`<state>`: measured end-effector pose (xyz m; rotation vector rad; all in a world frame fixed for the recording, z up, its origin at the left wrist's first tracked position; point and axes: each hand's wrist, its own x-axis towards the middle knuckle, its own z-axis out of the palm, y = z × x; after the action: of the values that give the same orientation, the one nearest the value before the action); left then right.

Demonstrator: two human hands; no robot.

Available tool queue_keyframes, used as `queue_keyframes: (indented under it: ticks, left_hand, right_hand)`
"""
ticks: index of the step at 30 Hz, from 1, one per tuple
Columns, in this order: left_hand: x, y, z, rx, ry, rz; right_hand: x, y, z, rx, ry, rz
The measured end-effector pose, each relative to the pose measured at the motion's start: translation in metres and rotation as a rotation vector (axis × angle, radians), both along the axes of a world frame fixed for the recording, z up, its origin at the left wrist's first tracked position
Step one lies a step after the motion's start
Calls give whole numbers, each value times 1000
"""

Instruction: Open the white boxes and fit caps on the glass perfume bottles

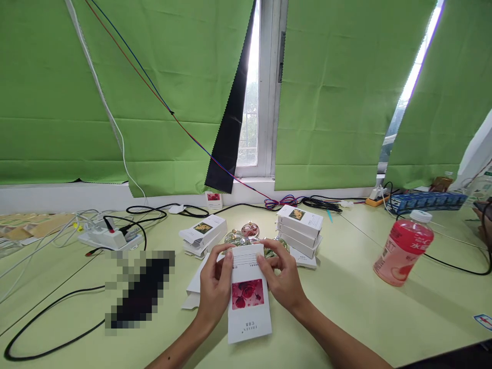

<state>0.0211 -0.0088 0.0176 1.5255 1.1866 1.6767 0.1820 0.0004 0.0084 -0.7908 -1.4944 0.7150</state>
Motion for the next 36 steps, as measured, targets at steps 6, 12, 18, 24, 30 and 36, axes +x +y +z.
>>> queue_keyframes:
  ticks: [6,12,18,24,30,36]
  left_hand:
    - [0,-2,1,15,5,0]
    - [-1,-1,0,8,15,-20]
    - [-1,-1,1,31,31,-10]
    - [-1,-1,0,22,25,-25]
    - [-1,-1,2,24,25,-30]
    - [-1,-2,2,21,29,-44]
  right_hand:
    - [0,0,0,-30,-11,9]
    - [-1,-1,2,-28,-13,10]
    - [0,-2,3,-35,-12,10]
    - [0,-1,1,-26,6,28]
    - [-1,-1,3,-35,-2,21]
    - [-1,-1,2,-27,-15,11]
